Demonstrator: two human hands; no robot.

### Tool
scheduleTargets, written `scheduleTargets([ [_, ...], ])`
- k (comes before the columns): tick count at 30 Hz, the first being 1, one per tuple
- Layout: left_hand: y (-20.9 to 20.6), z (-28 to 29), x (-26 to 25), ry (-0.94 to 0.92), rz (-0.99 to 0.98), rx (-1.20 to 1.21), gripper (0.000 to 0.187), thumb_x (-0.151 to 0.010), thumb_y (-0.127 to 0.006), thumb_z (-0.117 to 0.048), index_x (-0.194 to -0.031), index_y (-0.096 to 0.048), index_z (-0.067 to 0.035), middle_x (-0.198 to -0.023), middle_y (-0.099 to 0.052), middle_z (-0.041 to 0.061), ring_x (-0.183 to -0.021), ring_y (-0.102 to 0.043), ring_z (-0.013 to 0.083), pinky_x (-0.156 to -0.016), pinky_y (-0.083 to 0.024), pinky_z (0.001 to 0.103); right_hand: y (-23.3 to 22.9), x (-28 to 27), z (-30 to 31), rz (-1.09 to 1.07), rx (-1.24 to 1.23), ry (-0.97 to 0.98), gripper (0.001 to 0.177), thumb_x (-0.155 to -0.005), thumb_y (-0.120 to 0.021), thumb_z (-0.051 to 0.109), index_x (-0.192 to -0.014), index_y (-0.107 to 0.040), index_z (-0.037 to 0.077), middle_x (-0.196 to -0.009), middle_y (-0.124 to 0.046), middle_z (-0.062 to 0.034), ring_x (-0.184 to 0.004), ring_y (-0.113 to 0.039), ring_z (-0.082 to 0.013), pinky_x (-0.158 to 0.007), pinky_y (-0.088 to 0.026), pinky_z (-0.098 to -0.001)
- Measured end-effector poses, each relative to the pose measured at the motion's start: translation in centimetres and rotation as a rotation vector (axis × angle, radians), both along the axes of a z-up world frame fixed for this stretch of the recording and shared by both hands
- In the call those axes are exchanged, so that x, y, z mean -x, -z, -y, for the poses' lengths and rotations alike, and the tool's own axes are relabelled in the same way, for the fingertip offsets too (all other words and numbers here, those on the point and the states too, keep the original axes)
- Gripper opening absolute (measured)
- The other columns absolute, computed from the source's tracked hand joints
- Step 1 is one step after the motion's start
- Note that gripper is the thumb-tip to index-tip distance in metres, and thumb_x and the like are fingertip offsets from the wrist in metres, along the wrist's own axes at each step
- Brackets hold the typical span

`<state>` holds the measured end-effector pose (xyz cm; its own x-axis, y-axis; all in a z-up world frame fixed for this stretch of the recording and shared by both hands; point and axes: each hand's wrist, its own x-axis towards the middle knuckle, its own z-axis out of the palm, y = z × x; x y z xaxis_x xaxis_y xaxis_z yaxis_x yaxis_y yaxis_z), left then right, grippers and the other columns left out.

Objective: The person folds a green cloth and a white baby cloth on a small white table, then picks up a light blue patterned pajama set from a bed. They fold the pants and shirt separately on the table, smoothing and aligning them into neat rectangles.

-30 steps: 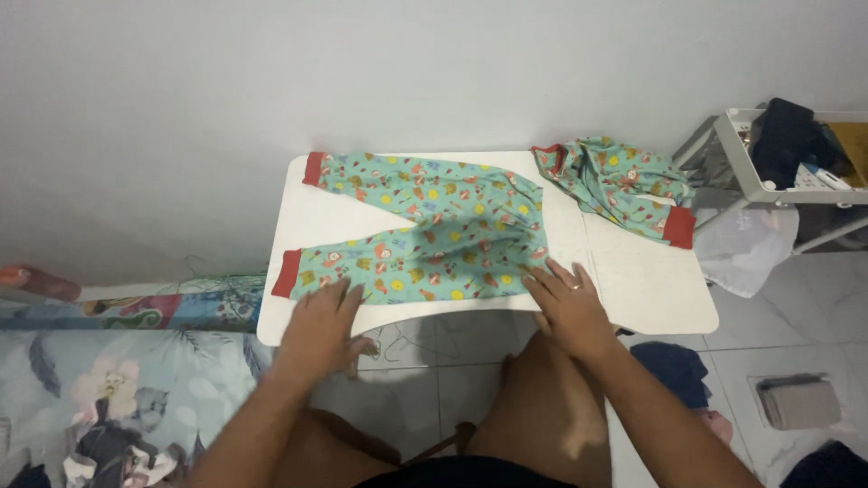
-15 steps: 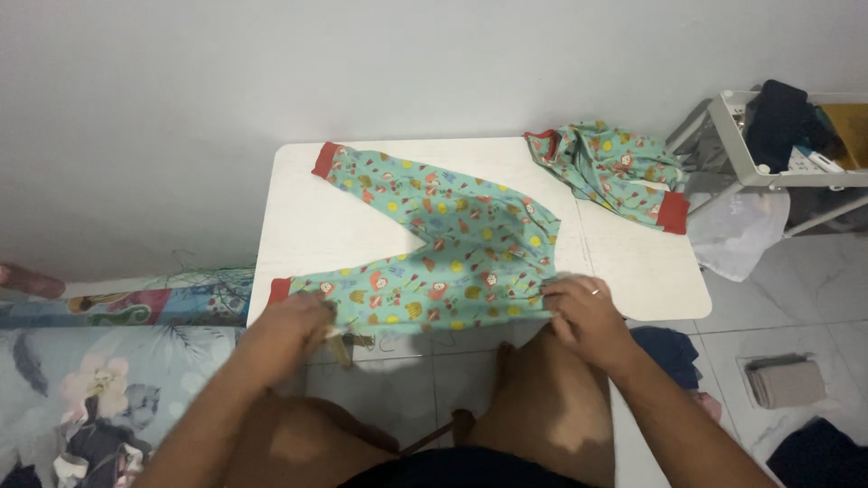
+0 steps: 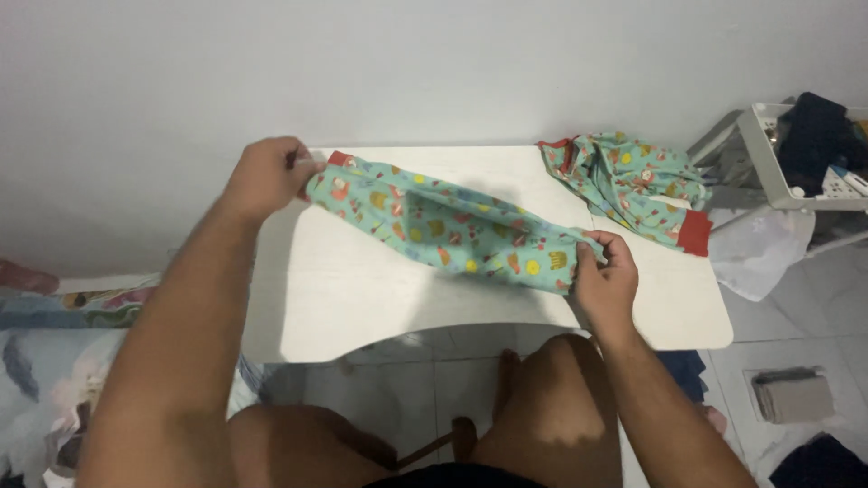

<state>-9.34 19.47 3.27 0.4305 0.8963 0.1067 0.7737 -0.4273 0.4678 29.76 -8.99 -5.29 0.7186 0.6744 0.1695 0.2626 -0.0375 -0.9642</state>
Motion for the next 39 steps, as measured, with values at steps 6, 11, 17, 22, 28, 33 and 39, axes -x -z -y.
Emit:
scheduleTargets([
  [6, 1.8, -3.6, -4.8, -0.126, 0.16, 0.064, 0.022, -0.091, -0.083, -0.035, -0.095, -0.075, -0.015, -0.086, -0.071, 0.009, -0.089, -0.072, 0.0339, -0.078, -0.055, 0.046, -0.3, -0.5, -2.3, 0.064, 0.189, 0.12, 0.012, -0.102, -0.064, 0.009, -0.113, -0.066, 0.007, -0.085, -0.064, -0.0129, -0.058, -0.064, -0.022, -0.053, -0.051, -0.0322],
  [11, 7.5, -8.0, -5.3, -0.241, 0.096, 0.258, 0.06, -0.095, -0.071, -0.067, -0.121, -0.065, -0.013, -0.116, -0.07, 0.014, -0.117, -0.065, 0.0351, -0.1, -0.051, 0.052, 0.6, -2.9, -4.1, 0.084, 0.347, 0.152, 0.036, -0.095, -0.078, 0.021, -0.121, -0.061, 0.004, -0.088, -0.061, -0.013, -0.069, -0.063, -0.0243, -0.059, -0.052, -0.04],
  [17, 6.1, -3.7, -5.6, -0.095, -0.144, 0.118, 0.05, -0.098, -0.069, -0.047, -0.12, -0.062, -0.002, -0.108, -0.062, 0.022, -0.109, -0.067, 0.0445, -0.094, -0.053, 0.056, -3.5, -0.5, -4.0, 0.319, 0.575, 0.005, 0.06, -0.089, -0.079, 0.021, -0.137, -0.048, 0.005, -0.12, -0.067, -0.0249, -0.109, -0.068, -0.0455, -0.093, -0.053, -0.0572],
  [22, 5.4, -0.7, -1.9, -0.174, -0.16, 0.144, 0.051, -0.104, -0.062, -0.045, -0.121, -0.06, 0.003, -0.106, -0.066, 0.026, -0.107, -0.068, 0.0471, -0.09, -0.054, 0.058, -2.6, -0.6, -5.9, 0.651, 0.412, -0.057, 0.055, -0.086, -0.083, 0.017, -0.129, -0.055, -0.004, -0.115, -0.061, -0.0247, -0.116, -0.061, -0.048, -0.099, -0.05, -0.0576],
  [28, 4.5, 6.7, -1.3, -0.025, -0.165, -0.217, 0.057, -0.089, -0.077, -0.036, -0.131, -0.063, 0.0, -0.125, -0.058, 0.025, -0.12, -0.055, 0.0476, -0.096, -0.042, 0.06, -4.3, 2.9, -6.5, 1.09, 0.21, -0.294, 0.038, -0.083, -0.08, 0.032, -0.109, -0.068, 0.008, -0.112, -0.065, -0.0134, -0.112, -0.064, -0.0397, -0.095, -0.05, -0.057],
  [33, 10.2, 9.1, -2.4, 0.437, -0.223, -0.299, 0.038, -0.093, -0.068, -0.033, -0.129, -0.069, -0.02, -0.118, -0.07, 0.006, -0.121, -0.061, 0.029, -0.104, -0.041, 0.052, 3.2, 2.7, -5.4, 1.484, 0.063, -0.333, 0.01, -0.087, -0.073, 0.034, -0.084, -0.07, 0.025, -0.083, -0.065, 0.0021, -0.096, -0.06, -0.0237, -0.104, -0.04, -0.0518],
  [39, 13.4, 10.0, -1.1, 0.459, -0.213, -0.58, 0.016, -0.092, -0.063, -0.024, -0.107, -0.067, -0.024, -0.096, -0.063, 0.0, -0.095, -0.065, 0.0222, -0.089, -0.045, 0.044, 2.7, 3.0, -2.5, 1.508, 0.011, -0.323, 0.005, -0.086, -0.071, 0.023, -0.083, -0.068, 0.02, -0.085, -0.066, 0.0008, -0.093, -0.062, -0.0206, -0.1, -0.045, -0.0462],
])
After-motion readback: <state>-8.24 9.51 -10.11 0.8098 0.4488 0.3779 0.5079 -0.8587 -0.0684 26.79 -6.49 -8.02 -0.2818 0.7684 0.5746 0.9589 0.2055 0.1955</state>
